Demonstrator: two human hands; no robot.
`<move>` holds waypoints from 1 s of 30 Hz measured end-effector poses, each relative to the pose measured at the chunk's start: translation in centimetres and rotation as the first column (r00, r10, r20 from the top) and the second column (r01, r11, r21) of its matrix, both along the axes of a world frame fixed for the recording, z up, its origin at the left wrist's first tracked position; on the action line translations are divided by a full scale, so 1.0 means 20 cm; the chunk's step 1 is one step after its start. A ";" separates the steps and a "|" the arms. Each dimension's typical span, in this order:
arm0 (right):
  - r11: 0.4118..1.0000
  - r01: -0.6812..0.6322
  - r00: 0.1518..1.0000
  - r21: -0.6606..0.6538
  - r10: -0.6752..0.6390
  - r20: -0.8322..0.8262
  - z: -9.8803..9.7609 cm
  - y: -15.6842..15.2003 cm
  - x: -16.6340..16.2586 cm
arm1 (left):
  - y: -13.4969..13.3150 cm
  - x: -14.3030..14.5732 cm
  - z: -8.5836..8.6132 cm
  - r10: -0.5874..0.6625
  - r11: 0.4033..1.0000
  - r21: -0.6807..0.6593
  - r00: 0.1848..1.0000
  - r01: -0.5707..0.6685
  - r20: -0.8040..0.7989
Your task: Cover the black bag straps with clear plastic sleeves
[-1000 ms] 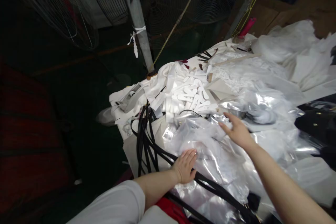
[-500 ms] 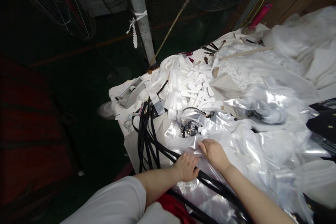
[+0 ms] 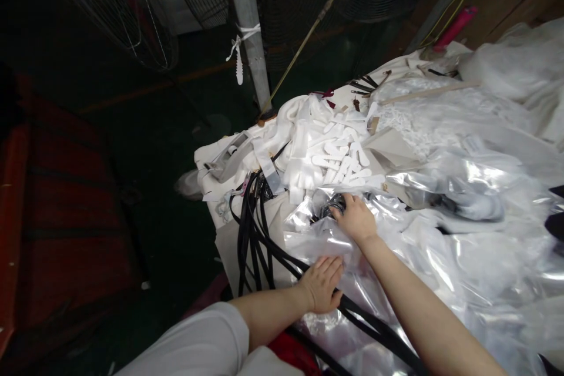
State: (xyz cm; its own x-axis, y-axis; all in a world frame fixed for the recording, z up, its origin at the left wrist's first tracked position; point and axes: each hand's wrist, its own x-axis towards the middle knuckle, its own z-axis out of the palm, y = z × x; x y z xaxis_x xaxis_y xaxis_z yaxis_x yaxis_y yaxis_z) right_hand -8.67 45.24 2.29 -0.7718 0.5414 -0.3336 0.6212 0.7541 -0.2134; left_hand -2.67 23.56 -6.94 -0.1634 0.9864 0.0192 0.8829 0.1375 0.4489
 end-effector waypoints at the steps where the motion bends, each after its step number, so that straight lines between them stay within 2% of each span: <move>1: 1.000 -0.004 1.000 -0.006 0.004 0.001 0.00 0.01 -0.01 | 0.00 0.00 0.00 -0.005 1.000 0.000 1.000 0.005 0.002; 6: 0.997 0.013 0.999 -0.077 -0.010 0.043 -0.04 -0.04 -0.06 | 0.00 0.00 0.00 0.014 1.000 -0.006 1.000 -0.014 0.005; 10: 0.980 0.132 0.991 -0.150 -0.132 0.011 -0.08 -0.07 -0.10 | 0.00 0.01 0.00 0.023 1.000 -0.020 1.000 -0.023 -0.004; 13: 0.930 0.220 0.969 -0.293 -0.243 -0.043 -0.07 -0.02 -0.09 | 0.00 0.02 -0.01 0.037 0.999 -0.040 0.999 -0.037 -0.006; 16: 0.812 0.266 0.919 -0.519 -0.377 -0.118 0.03 0.10 0.01 | 0.00 0.04 -0.05 0.068 0.993 -0.093 0.998 -0.069 -0.009; 19: 0.673 0.234 0.804 -0.702 -0.540 -0.250 0.22 0.22 0.18 | -0.01 0.05 -0.09 0.077 0.990 -0.116 0.997 -0.080 -0.028; 22: 0.604 0.182 0.652 -0.776 -0.665 -0.365 0.44 0.28 0.40 | -0.01 0.02 -0.09 0.031 0.999 -0.040 0.998 -0.033 -0.063; 24: 0.571 0.142 0.569 -0.809 -0.716 -0.406 0.56 0.28 0.55 | 0.00 0.00 -0.09 0.018 0.999 0.031 0.995 -0.015 -0.097; 27: 0.516 0.128 0.458 -0.847 -0.788 -0.411 0.62 0.27 0.73 | 0.01 -0.02 -0.08 0.016 0.997 0.077 0.991 -0.006 -0.129; 30: 0.507 0.220 0.363 -0.834 -0.836 -0.412 0.55 0.33 0.78 | 0.00 -0.02 -0.07 0.003 0.999 0.053 0.990 0.004 -0.141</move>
State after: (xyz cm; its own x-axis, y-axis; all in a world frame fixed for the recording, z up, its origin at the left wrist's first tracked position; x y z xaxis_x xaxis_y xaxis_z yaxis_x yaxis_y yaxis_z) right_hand 6.87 51.91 13.29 -0.4632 0.8485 -0.2560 0.1983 -0.1823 -0.9630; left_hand -2.98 23.57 -8.44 -0.1550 0.9834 0.0946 0.9381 0.1165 0.3262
